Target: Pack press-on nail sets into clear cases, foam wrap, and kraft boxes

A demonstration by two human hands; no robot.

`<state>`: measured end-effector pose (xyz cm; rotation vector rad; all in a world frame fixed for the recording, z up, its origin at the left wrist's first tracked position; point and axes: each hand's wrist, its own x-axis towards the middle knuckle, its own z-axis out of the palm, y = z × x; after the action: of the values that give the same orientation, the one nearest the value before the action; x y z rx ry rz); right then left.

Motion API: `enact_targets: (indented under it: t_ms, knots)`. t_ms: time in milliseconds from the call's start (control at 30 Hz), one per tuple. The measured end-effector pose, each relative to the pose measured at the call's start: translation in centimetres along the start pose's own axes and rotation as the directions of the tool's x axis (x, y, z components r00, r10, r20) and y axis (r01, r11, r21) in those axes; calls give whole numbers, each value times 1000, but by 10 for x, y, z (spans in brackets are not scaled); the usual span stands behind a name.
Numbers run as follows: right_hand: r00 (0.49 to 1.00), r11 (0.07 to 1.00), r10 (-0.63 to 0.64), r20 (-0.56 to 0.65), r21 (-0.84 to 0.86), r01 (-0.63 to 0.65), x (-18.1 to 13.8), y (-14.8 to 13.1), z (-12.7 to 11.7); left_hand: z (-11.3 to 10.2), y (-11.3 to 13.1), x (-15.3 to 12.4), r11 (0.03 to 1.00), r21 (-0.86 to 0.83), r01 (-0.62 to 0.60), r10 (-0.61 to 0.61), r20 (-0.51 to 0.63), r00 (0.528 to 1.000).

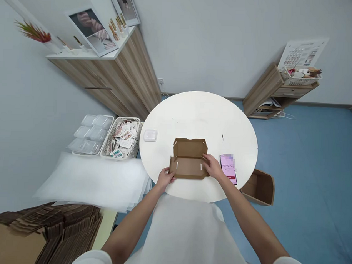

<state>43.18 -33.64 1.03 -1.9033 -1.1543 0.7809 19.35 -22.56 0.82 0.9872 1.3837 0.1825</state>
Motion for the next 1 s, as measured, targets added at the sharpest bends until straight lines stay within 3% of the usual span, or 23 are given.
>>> enact_targets:
  t_ms: [133,233,400,600,733,1000]
  knots:
    - [998,999,-13,65,-42,15,-11,-2,3,-7,-3,1,1000,-17,8,-7,50,999]
    - [996,997,7,91,-73,0,-11,-7,6,-14,-6,6,996,87,-25,20,53,998]
    - [993,991,74,91,-119,-63,-2,-12,13,-26,-6,18,899,405,-166,181,3,984]
    - [993,992,85,80,-102,-77,6,-12,22,-30,-3,19,784,542,-302,358,2,934]
    - [998,990,56,35,-128,-52,3,-14,28,-29,-5,21,834,462,-300,331,15,943]
    - [990,996,43,-136,-78,-54,-10,-15,40,-29,-9,27,990,-6,-140,140,105,985]
